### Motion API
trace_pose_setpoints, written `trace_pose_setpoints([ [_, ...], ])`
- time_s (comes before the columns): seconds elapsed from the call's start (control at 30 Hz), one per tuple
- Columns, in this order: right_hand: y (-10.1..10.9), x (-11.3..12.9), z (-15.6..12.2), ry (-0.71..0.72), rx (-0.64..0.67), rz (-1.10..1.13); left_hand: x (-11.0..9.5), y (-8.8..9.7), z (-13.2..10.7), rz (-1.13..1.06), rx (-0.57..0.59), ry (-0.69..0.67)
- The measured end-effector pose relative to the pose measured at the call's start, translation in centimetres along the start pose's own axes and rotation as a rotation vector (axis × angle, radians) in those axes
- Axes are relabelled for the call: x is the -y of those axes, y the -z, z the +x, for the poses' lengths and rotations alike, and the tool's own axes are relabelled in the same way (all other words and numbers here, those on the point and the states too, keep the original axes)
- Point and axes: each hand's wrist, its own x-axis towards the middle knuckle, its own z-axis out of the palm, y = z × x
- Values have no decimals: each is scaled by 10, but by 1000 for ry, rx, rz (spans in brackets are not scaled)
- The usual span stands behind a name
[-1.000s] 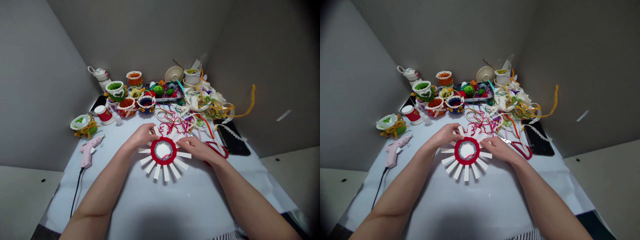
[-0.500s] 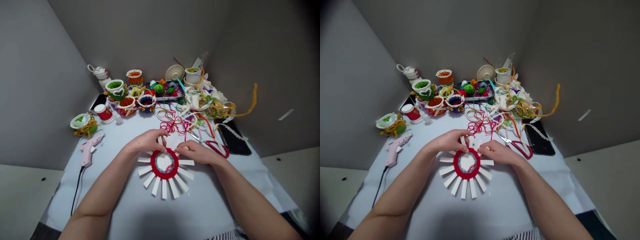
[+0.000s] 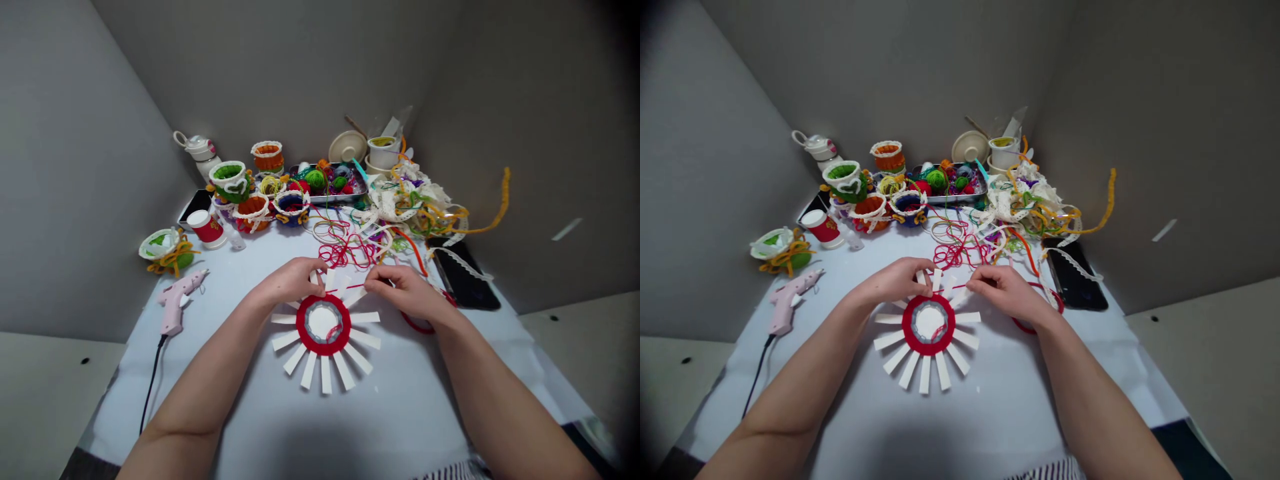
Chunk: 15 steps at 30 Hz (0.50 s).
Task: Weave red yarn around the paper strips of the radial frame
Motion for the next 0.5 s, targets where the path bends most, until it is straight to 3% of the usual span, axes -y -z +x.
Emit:
trace_pose_setpoints([
  [0.23,-7,1,-2,252,-133,-59,5,3,2,11,-19,-3],
  [0.5,-7,2,-1,314,-173,-72,3,5,1,-40,-34,11],
])
